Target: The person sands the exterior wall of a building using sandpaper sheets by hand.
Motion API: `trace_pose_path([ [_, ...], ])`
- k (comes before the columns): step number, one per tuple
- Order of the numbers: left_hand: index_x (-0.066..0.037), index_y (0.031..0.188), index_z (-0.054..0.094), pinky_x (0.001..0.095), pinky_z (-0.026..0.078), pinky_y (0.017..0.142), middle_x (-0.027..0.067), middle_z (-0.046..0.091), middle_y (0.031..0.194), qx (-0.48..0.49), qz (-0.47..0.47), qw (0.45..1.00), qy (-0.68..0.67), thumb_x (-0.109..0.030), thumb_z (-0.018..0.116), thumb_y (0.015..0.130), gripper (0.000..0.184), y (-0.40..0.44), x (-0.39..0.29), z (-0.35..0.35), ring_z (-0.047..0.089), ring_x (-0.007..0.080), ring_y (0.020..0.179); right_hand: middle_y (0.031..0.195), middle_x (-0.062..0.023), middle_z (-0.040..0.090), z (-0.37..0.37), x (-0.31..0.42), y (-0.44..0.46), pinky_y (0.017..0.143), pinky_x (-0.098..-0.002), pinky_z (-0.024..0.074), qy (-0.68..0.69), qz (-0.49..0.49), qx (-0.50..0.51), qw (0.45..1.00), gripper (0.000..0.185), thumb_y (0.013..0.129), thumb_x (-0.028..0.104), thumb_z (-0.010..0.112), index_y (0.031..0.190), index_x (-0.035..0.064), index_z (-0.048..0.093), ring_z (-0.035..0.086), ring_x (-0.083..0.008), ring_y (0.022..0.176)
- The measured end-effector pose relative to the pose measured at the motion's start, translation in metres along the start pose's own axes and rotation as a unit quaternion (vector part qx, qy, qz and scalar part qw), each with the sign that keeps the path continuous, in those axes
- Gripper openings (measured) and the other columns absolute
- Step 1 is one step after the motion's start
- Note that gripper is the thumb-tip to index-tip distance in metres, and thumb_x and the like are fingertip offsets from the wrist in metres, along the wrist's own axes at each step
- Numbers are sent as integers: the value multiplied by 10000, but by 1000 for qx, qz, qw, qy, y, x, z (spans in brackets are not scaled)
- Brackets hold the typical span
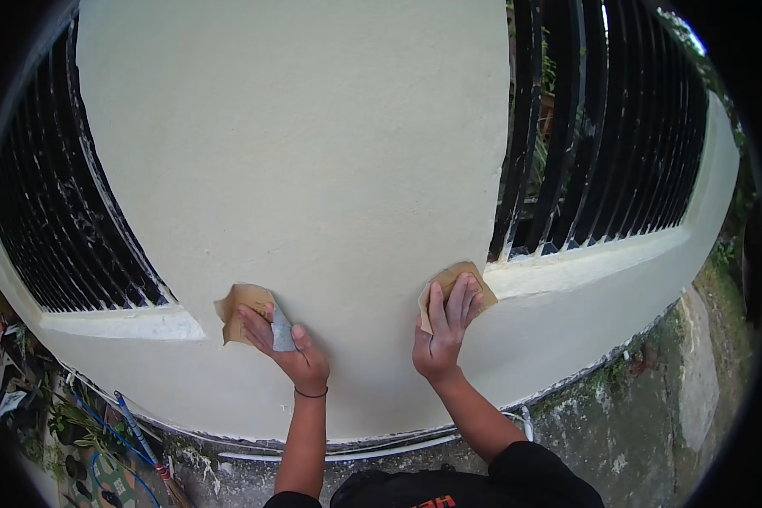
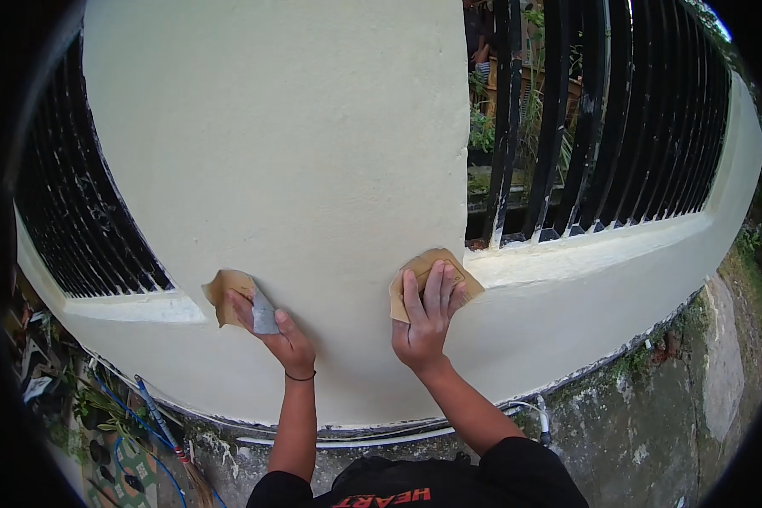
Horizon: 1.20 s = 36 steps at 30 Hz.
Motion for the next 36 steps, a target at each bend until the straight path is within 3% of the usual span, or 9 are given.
trace_pose_path([
  [5, -106, 1389, 170, 537, 56, 1037, 217, 82, 1435, 23, 54, 995, 82, -304, 285, 931, 512, -122, 38, 28, 66, 394, 1323, 1408, -265, 141, 36, -43, -148, 1037, -520, -56, -92, -20, 76, 993, 466, 796, 196, 486, 1239, 56, 460, 41, -388, 1332],
  [10, -236, 1406, 130, 540, -2, 1032, 205, 41, 1444, 108, 49, 991, 55, -308, 308, 925, 518, -137, 55, 21, 3, 393, 1327, 1412, -286, 56, -27, -103, -89, 1024, -543, -46, -128, 36, 11, 991, 562, 891, 325, 380, 1363, 55, 241, 21, -433, 1317],
  [14, -191, 1411, 81, 560, -16, 1021, 221, -11, 1440, 101, 11, 994, 50, -291, 305, 924, 545, -133, 39, 27, -25, 418, 1319, 1413, -287, 48, -57, -104, -48, 1023, -544, -33, -2, 146, -112, 983, 561, 892, 295, 381, 1371, 54, 215, 29, -446, 1311],
  [19, -181, 1414, 29, 560, -40, 1011, 228, -58, 1435, 108, -20, 994, 25, -303, 262, 930, 551, -126, 32, 25, -56, 422, 1314, 1390, -332, 49, -9, -59, -96, 1008, -577, -5, -53, 118, 16, 992, 513, 855, 188, 425, 1330, 45, 295, 32, -498, 1287],
  [22, -180, 1412, 53, 575, -27, 1004, 264, -27, 1423, 102, -32, 994, 3, -280, 279, 916, 554, -109, 38, 16, -49, 454, 1302, 1382, -346, 49, -2, -71, -102, 1000, -592, -8, -87, 101, -15, 991, 552, 821, 147, 449, 1338, 49, 279, 33, -511, 1282],
  [27, 35, 1373, 49, 473, 44, 1051, 243, 12, 1430, -27, -116, 989, -93, -326, 289, 910, 634, -30, 33, -5, -6, 387, 1323, 1398, -316, 47, -1, -70, -102, 1005, -584, -8, -74, 111, -25, 991, 555, 862, 195, 404, 1371, 81, 214, 23, -483, 1295],
  [29, 106, 1342, 53, 455, 61, 1061, 245, 33, 1427, -50, -99, 988, -112, -319, 288, 903, 655, -14, 32, -9, 7, 365, 1331, 1413, -288, 40, 2, -67, -99, 1011, -571, -10, -95, 103, -19, 990, 533, 912, 248, 352, 1390, 95, 173, 15, -464, 1304],
  [32, 96, 1347, 52, 474, 56, 1061, 246, 37, 1425, -56, -13, 998, 31, -293, 280, 897, 636, -22, 43, 0, 13, 379, 1328, 1420, -271, 43, 8, -66, -94, 1018, -564, 3, -128, 104, -56, 985, 522, 925, 289, 298, 1390, 89, 171, 19, -449, 1309],
  [36, 65, 1358, 40, 465, 90, 1062, 228, 33, 1427, -39, 25, 998, 47, -263, 292, 906, 613, -22, 43, 0, 38, 362, 1328, 1422, -265, 43, 7, -53, -77, 1031, -541, 5, -142, 128, -92, 977, 546, 929, 332, 248, 1382, 38, 164, 21, -429, 1314],
])
Point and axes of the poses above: each hand's wrist, its own y-axis towards the middle knuckle, its own z-axis out of the palm, x = y × z, the point moved 5 cm from there along y, towards the middle knuckle
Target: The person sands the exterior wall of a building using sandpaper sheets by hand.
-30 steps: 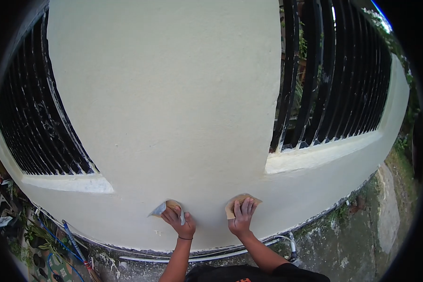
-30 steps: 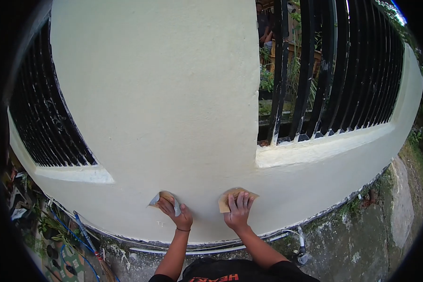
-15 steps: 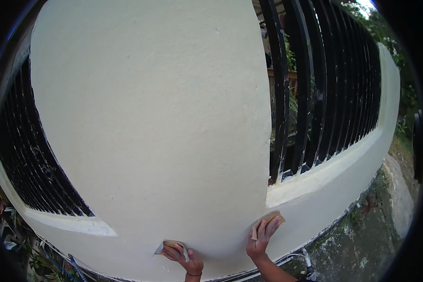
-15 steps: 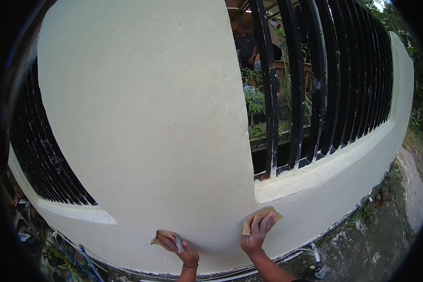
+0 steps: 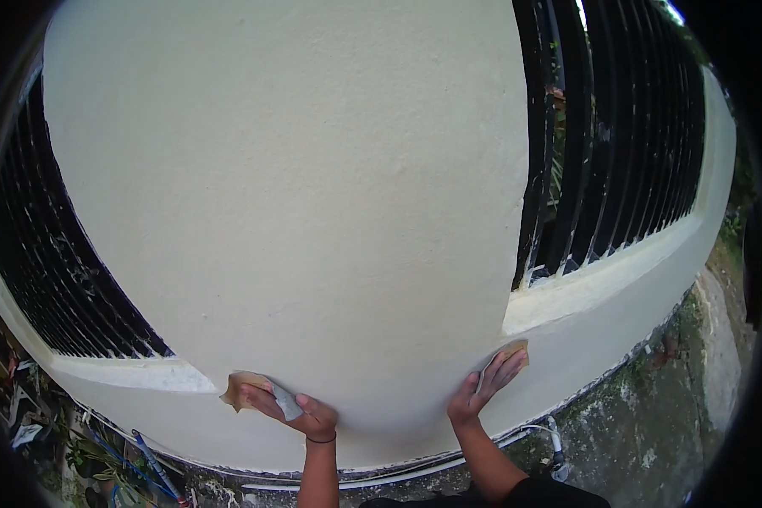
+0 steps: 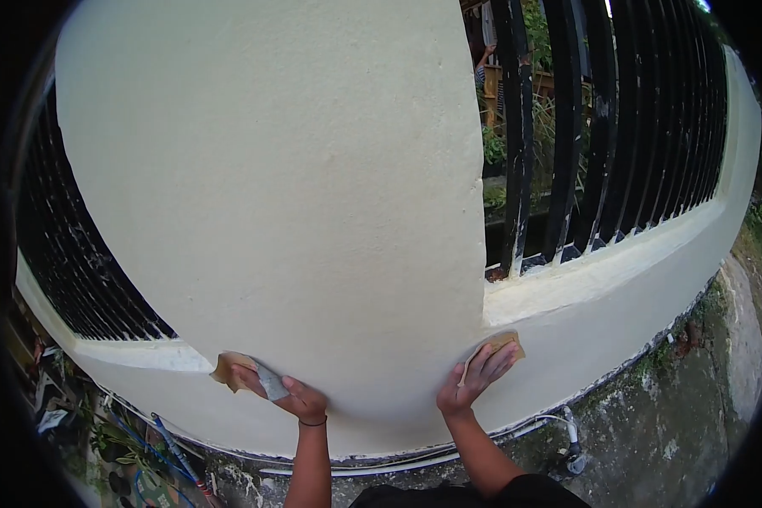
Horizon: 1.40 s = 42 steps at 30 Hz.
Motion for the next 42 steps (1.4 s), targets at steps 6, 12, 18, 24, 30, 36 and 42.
trace_pose_path([
  [6, 79, 1351, 28, 460, 63, 1063, 223, 49, 1431, -13, -54, 997, -47, -252, 305, 924, 608, 15, -13, -5, 49, 349, 1331, 1419, -279, 40, -10, 45, 37, 1025, -528, -45, 92, -6, 40, 995, 554, 892, 247, 326, 1355, -30, 199, -8, -422, 1321],
  [12, -58, 1380, 205, 525, 77, 1032, 224, 109, 1429, -14, 94, 995, 12, -281, 292, 928, 511, 110, -64, -9, 124, 387, 1315, 1382, -178, 300, -14, 99, 109, 1060, -470, -11, 32, -251, 59, 966, 502, 732, 142, 530, 1229, 216, 515, 193, -283, 1327],
  [18, -132, 1370, 275, 539, 66, 1029, 229, 147, 1420, 9, 59, 998, -26, -255, 332, 920, 470, 77, -91, 7, 114, 407, 1314, 1387, -201, 278, -17, 82, 92, 1056, -470, -24, 68, -185, 85, 977, 483, 741, 91, 499, 1220, 148, 522, 173, -305, 1330],
  [24, -102, 1332, 347, 534, 41, 1032, 240, 160, 1412, 112, 82, 990, 2, -279, 340, 919, 449, -12, -48, 10, 113, 405, 1315, 1412, -231, 182, -28, -19, 35, 1048, -486, -15, 32, -116, 67, 990, 450, 847, 165, 420, 1288, 76, 424, 91, -350, 1335],
  [30, -45, 1356, 263, 533, 58, 1033, 219, 147, 1423, -25, -19, 996, -87, -296, 309, 929, 497, 44, -23, -13, 114, 391, 1318, 1424, -250, 87, -51, -48, 87, 1044, -503, 23, 52, 47, 6, 997, 483, 926, 246, 317, 1330, -16, 289, 58, -404, 1322],
  [36, -132, 1375, 251, 529, 80, 1033, 217, 155, 1423, 28, 21, 999, -1, -304, 313, 923, 488, 8, -6, -10, 124, 377, 1320, 1427, -244, 81, -29, -38, 37, 1049, -491, 10, 46, 20, 23, 998, 514, 927, 281, 319, 1347, -7, 256, 57, -389, 1326],
  [42, -135, 1379, 230, 526, 84, 1035, 216, 141, 1425, 45, 47, 998, 23, -276, 290, 929, 475, 1, 3, -7, 133, 387, 1312, 1431, -228, 97, -46, -49, 84, 1062, -441, 34, 76, 127, -97, 984, 540, 927, 298, 312, 1321, -68, 263, 97, -337, 1333],
])
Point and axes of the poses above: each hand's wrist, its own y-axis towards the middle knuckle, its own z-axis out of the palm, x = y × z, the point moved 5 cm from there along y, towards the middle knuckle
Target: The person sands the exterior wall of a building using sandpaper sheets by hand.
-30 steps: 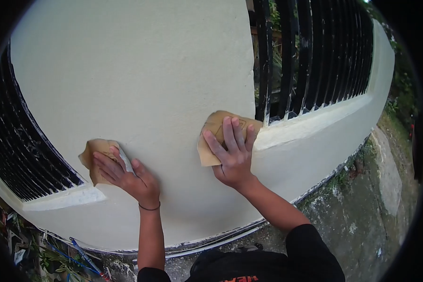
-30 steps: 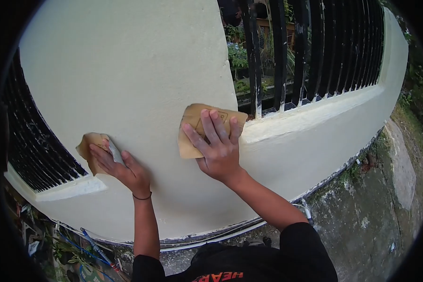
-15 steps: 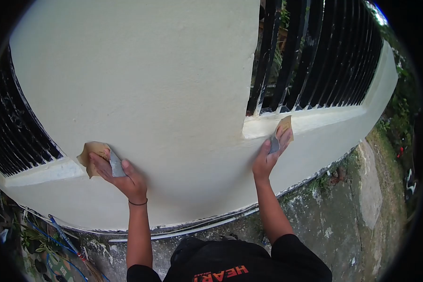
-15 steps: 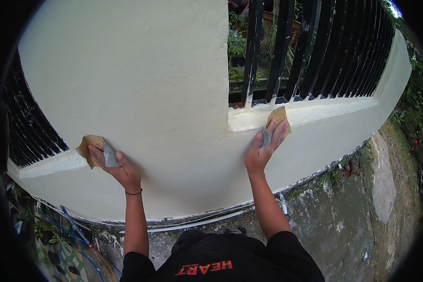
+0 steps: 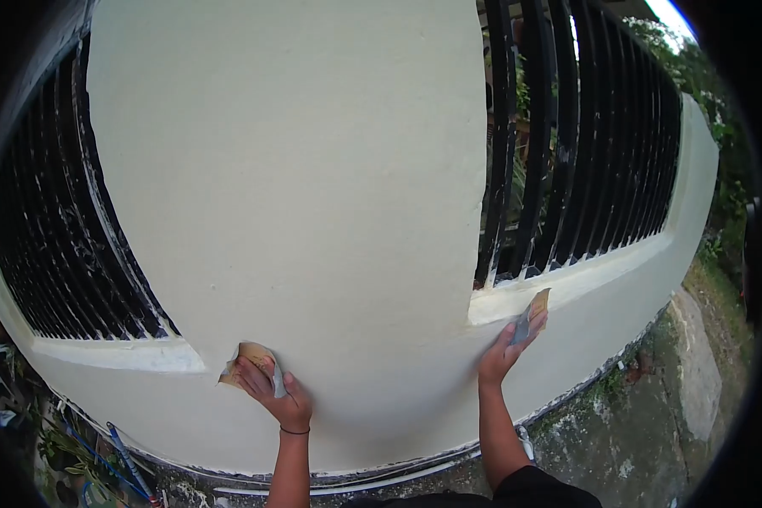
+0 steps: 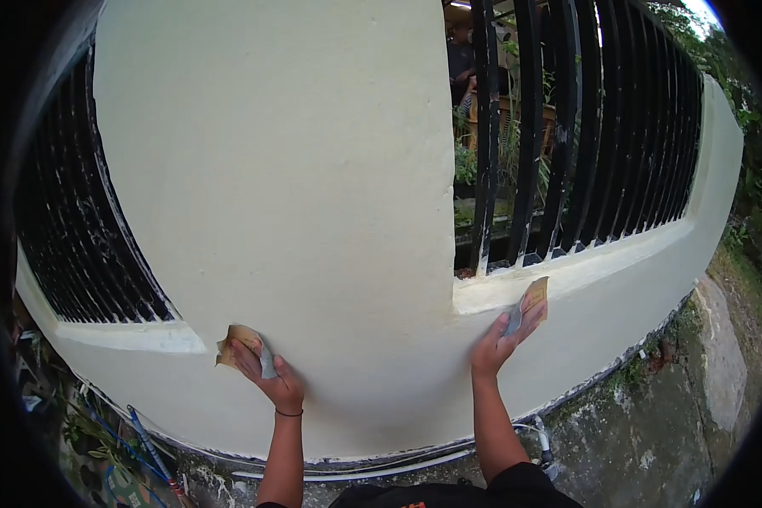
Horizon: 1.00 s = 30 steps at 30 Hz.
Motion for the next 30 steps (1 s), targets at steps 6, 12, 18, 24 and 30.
trace_pose_path([
  [6, -97, 1377, 217, 514, 93, 1040, 218, 184, 1411, -26, 9, 999, 44, -273, 261, 925, 487, -2, 1, 8, 156, 384, 1308, 1414, -270, 103, 17, 15, -88, 1050, -482, 32, -56, -94, 156, 982, 552, 909, 302, 332, 1329, -48, 264, 72, -398, 1322],
  [12, -125, 1387, 182, 498, 117, 1045, 217, 168, 1416, -42, 16, 997, 58, -283, 240, 929, 487, -2, 0, 6, 171, 380, 1306, 1418, -251, 119, -2, -38, 15, 1062, -424, 80, 42, 47, -1, 998, 530, 922, 289, 334, 1329, -44, 268, 98, -356, 1327],
  [18, -23, 1366, 182, 496, 112, 1048, 220, 161, 1415, -35, 26, 997, 69, -276, 256, 936, 504, 0, -14, 4, 138, 376, 1312, 1426, -246, 76, 7, 0, -49, 1057, -461, 60, -33, 17, 61, 997, 603, 911, 288, 365, 1368, -28, 129, 81, -380, 1324],
  [24, 79, 1350, 86, 470, 50, 1059, 197, 100, 1437, -88, -131, 984, -86, -285, 293, 936, 589, 22, -47, 5, 72, 355, 1328, 1420, -266, 70, 2, -18, -56, 1047, -490, 47, -19, -27, 109, 993, 598, 915, 342, 327, 1345, -54, 203, 61, -411, 1318],
  [30, 29, 1368, 103, 498, 60, 1050, 213, 64, 1437, -101, -139, 982, -84, -256, 295, 938, 550, 61, -69, 2, 97, 368, 1322, 1353, -237, 292, -32, -151, 82, 1027, -359, 227, 293, 293, -50, 909, 610, 934, 388, 341, 1316, -75, 232, 337, -318, 1218],
])
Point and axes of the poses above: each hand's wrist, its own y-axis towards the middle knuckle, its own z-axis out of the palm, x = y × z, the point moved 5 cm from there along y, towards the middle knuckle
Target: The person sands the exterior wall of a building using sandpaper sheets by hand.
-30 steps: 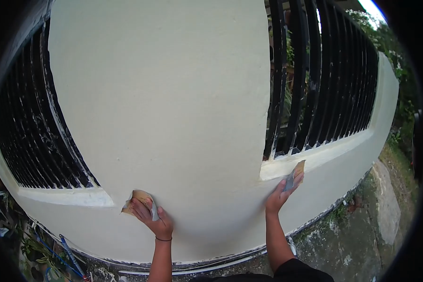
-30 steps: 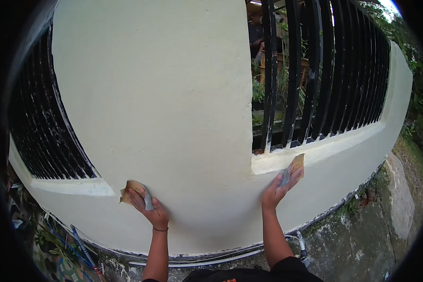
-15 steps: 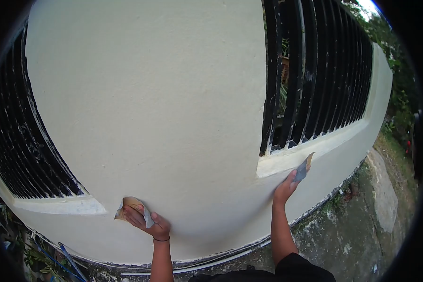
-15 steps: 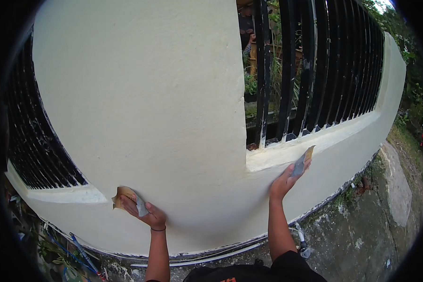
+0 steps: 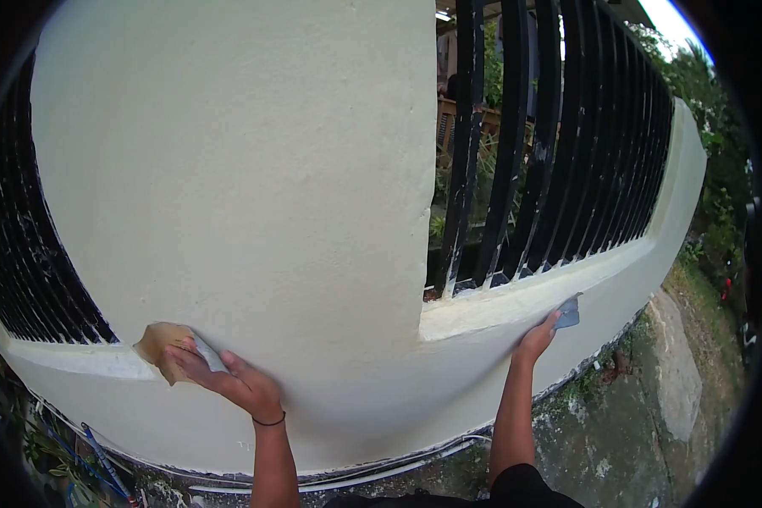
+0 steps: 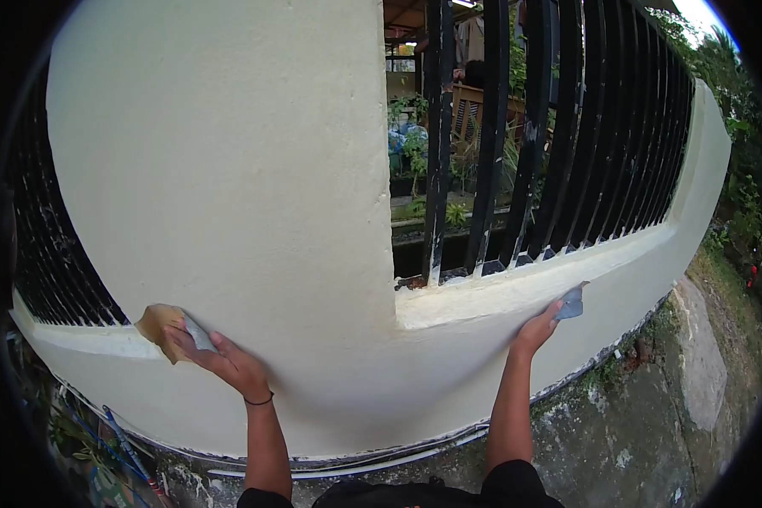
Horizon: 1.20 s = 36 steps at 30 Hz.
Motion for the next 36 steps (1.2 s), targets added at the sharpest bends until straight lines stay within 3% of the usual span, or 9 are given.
trace_pose_path([
  [4, -120, 1288, 391, 621, 2, 983, 267, 282, 1325, 321, 120, 939, 41, -316, 470, 814, 520, -181, -75, 62, 181, 442, 1269, 1429, -204, 124, 35, 5, -125, 1074, -364, 95, -368, -242, 26, 898, 627, 932, 340, 341, 1361, -58, 117, 113, -279, 1334],
  [8, -105, 1168, 515, 632, -22, 976, 258, 354, 1264, 438, 170, 880, -67, -274, 522, 754, 448, -230, -78, 73, 193, 474, 1244, 1439, -188, 88, 18, 0, -101, 1068, -356, 109, -286, -270, 102, 914, 613, 936, 313, 337, 1365, -54, 98, 119, -263, 1331],
  [11, -93, 1187, 499, 631, -35, 974, 262, 340, 1280, 245, 84, 966, -5, -263, 514, 755, 464, -131, -69, 58, 157, 483, 1248, 1221, -206, 462, -24, 2, 38, 936, -323, 350, -66, 2, -21, 998, 700, 902, 494, 363, 1227, -126, 354, 485, -271, 1064],
  [17, -184, 1057, 604, 636, 79, 972, 123, 472, 1181, 347, 148, 926, -12, -185, 564, 626, 433, -262, -75, 73, 348, 372, 1158, 1413, -248, 115, -20, -48, -43, 1056, -379, 146, -159, -165, 48, 972, 699, 928, 441, 284, 1342, -96, 112, 165, -310, 1311],
  [19, -212, 1008, 632, 600, 142, 964, 78, 493, 1163, 450, 153, 880, -6, -168, 573, 622, 393, -335, -37, 71, 387, 322, 1142, 1436, -229, -22, -35, -78, -141, 1060, -456, 46, -458, -309, 171, 816, 629, 940, 370, 264, 1363, -54, 75, -12, -383, 1325],
  [27, -154, 1359, 288, 606, -1, 991, 267, 266, 1329, 163, 69, 983, 41, -302, 512, 794, 625, -116, 5, 26, 224, 458, 1236, 1411, -268, 99, 45, -3, -95, 1064, -396, 124, -103, -127, 195, 967, 661, 934, 428, 285, 1366, -34, 93, 122, -312, 1328],
  [29, -157, 1322, 349, 593, 37, 1004, 200, 318, 1321, 134, 107, 984, 51, -282, 518, 773, 588, -142, 5, 26, 248, 430, 1237, 1401, -305, 52, 51, -20, -178, 1050, -497, 69, -499, -497, 169, 689, 589, 942, 353, 273, 1371, -10, 95, 77, -433, 1305],
  [34, -223, 1045, 596, 560, 149, 1010, 51, 531, 1040, 406, 154, 897, 78, -231, 567, 675, 370, -261, 75, -7, 445, 270, 1089, 1406, -296, -62, -23, -131, -259, 1012, -564, -65, -431, -537, 472, 550, 593, 849, 192, 454, 1370, 61, 201, -110, -444, 1301],
  [36, -211, 1010, 622, 590, 114, 1004, 78, 525, 1122, 404, 85, 909, 51, -145, 555, 621, 400, -222, 93, -18, 415, 298, 1156, 1412, -280, -68, 2, -108, -243, 1005, -566, -90, -419, -498, 443, 617, 552, 871, 263, 443, 1353, 78, 246, -125, -420, 1307],
])
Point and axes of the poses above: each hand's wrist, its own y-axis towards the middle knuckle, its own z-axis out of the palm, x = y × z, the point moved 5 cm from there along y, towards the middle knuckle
